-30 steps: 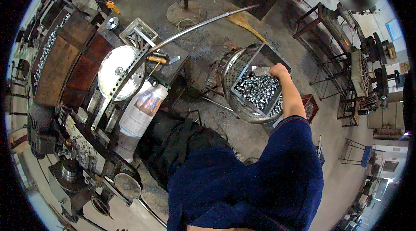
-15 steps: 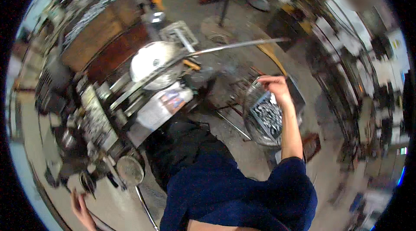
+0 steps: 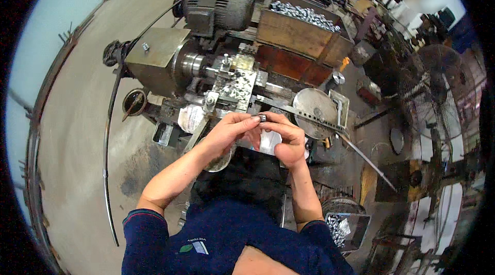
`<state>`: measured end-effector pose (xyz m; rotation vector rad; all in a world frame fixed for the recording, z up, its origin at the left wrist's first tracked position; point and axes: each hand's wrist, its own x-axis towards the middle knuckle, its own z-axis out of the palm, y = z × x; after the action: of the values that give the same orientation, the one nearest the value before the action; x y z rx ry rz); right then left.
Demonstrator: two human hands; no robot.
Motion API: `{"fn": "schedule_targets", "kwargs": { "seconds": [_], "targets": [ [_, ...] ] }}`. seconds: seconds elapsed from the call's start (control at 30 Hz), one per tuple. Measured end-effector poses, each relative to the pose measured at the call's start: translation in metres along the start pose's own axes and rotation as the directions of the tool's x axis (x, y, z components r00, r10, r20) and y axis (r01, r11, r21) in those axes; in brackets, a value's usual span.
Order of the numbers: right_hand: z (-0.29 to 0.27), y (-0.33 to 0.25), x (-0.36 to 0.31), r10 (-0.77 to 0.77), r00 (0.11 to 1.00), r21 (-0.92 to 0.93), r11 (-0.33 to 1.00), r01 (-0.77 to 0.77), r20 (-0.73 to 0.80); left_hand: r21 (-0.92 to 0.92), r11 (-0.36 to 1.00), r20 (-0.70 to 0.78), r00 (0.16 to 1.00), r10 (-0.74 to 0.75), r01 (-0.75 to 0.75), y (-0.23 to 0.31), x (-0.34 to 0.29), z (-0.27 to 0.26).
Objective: The person operates a manual lathe by loading metal components into the machine, using a lever to perform the machining operation, and placing the finished parts into a metal basket.
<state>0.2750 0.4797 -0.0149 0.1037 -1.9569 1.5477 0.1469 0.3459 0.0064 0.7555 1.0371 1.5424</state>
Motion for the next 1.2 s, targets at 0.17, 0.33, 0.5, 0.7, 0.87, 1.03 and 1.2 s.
{"fn": "schedule_targets", "kwargs": {
  "seconds": [0.17, 0.33, 0.5, 0.7, 0.87, 1.03, 1.2],
  "targets": [
    [0.017, -0.018, 0.02, 0.002, 0.985, -0.202, 0.979, 0.033, 0.17, 0.38, 0.923, -0.071, 0.993, 0.09, -0.057, 0.017, -0.011, -0.024],
    [0.025, -0.028, 0.044, -0.02, 0.941, -0.342, 0.929, 0.143, 0.339, 0.52, 0.854, -0.034, 0.998, 0.051, -0.026, 0.032, -0.021, -0.037],
    [0.038, -0.037, 0.073, 0.085, 0.877, -0.293, 0.954, 0.065, 0.473, 0.523, 0.852, -0.033, 0.999, 0.008, 0.011, 0.047, -0.035, -0.055],
    [0.063, -0.022, 0.126, 0.063, 0.794, -0.438, 0.859, 0.266, 0.605, 0.582, 0.813, -0.08, 0.993, 0.084, -0.022, 0.06, -0.067, -0.095],
    [0.09, 0.028, 0.189, 0.247, 0.791, -0.786, 0.46, 0.413, 0.56, 0.727, 0.667, -0.441, 0.855, 0.273, 0.162, 0.086, -0.142, -0.148],
    [0.12, 0.064, 0.208, 0.335, 0.821, -0.873, 0.335, 0.353, 0.461, 0.641, -0.154, -0.609, 0.621, 0.494, 0.752, 0.077, -0.258, -0.212],
    [0.123, 0.078, 0.211, 0.471, 0.818, -0.871, 0.486, 0.072, 0.33, 0.585, 0.204, -0.771, 0.46, 0.44, 0.785, 0.049, -0.321, -0.205]
  ]
}}
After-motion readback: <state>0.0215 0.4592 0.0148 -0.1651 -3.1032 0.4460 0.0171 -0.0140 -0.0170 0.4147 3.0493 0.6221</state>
